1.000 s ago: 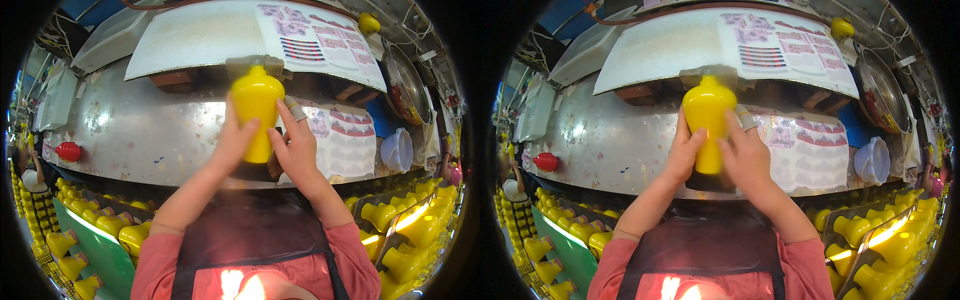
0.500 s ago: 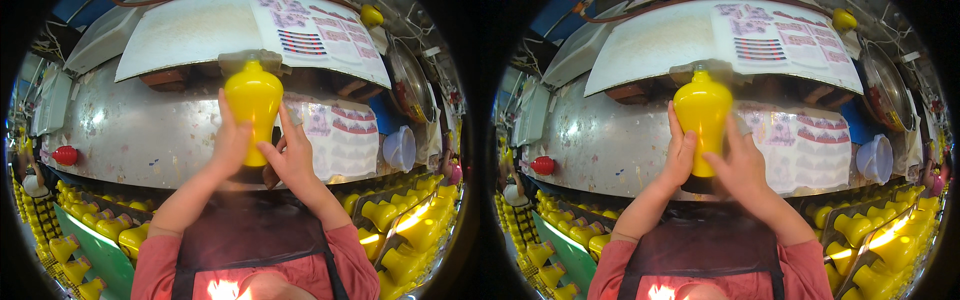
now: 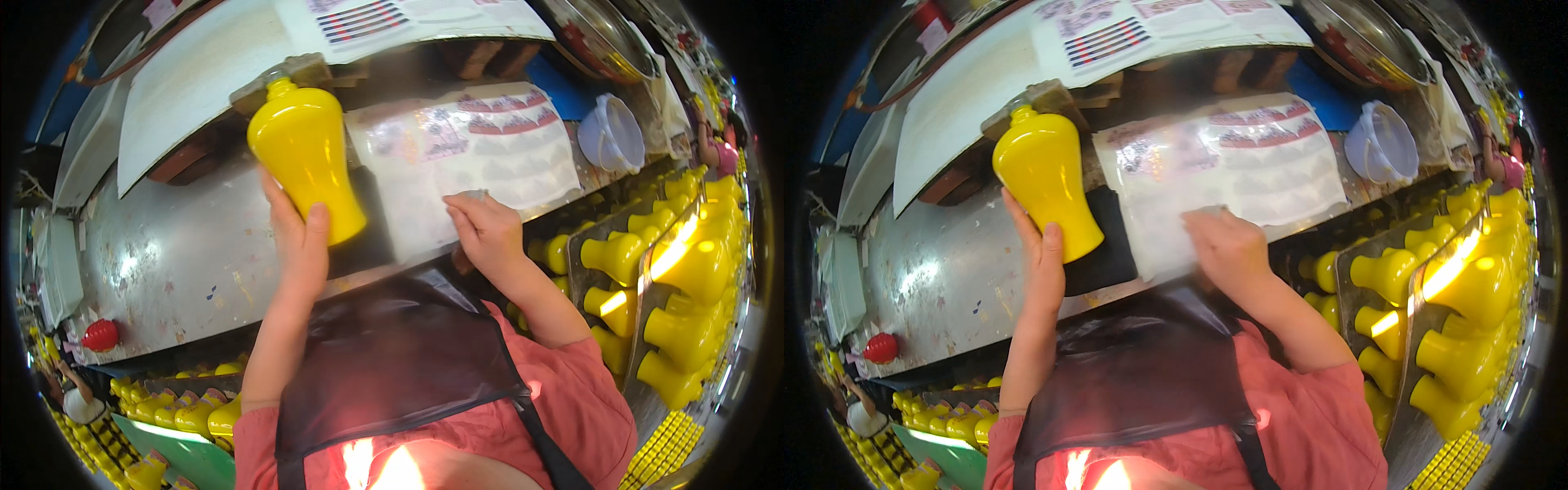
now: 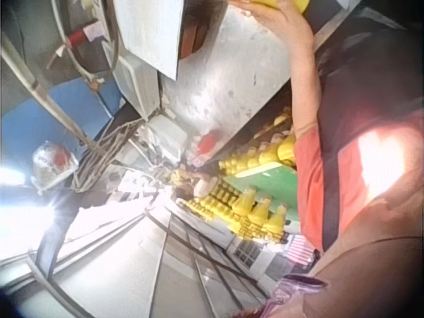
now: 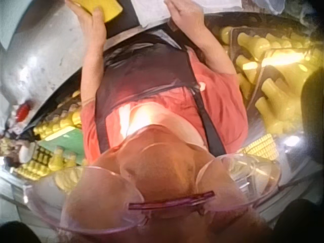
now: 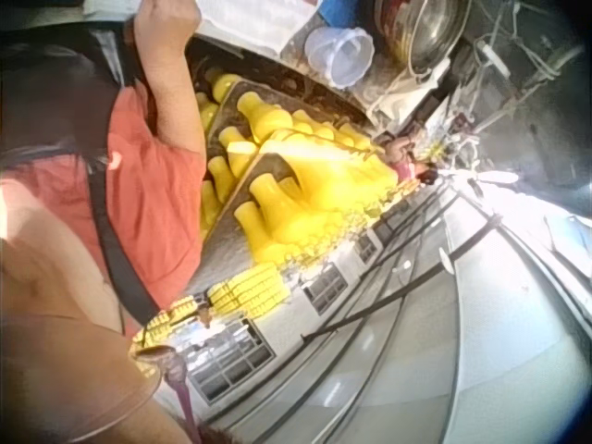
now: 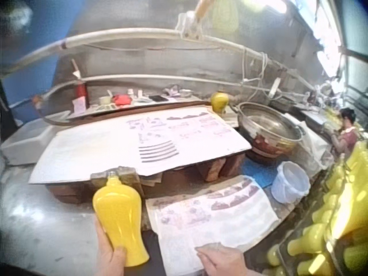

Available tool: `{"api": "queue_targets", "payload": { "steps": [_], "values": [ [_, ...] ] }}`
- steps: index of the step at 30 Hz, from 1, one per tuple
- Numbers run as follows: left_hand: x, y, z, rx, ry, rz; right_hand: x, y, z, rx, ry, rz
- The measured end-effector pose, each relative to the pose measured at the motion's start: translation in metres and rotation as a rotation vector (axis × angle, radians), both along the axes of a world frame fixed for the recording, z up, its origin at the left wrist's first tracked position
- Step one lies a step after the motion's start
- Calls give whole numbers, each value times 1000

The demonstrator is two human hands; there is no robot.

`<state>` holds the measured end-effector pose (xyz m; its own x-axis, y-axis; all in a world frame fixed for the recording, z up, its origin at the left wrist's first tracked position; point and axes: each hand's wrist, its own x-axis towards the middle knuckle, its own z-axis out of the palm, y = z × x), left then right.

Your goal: The person picks up a yellow plastic bottle and applies a printed label to its body, smoothing it down. They then apply a smaller seal to the bottle's neck and place the finished bottle on a nearby tray.

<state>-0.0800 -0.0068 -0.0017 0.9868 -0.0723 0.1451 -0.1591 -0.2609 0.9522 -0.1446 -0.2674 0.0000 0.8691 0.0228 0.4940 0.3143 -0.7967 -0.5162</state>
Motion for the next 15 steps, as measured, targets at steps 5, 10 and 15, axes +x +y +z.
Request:
{"api": "queue_targets", "payload": {
  "steps": [5,10,15],
  "values": [
    [-4,6,-12,182,-51,7,-47,-49,-9,-305,76,-201],
    [-3,14,-21,266,-48,-47,-45,-62,-20,-277,98,-253],
    [-13,10,-15,270,-3,-11,-7,-61,-14,-267,112,-261]
  ]
}}
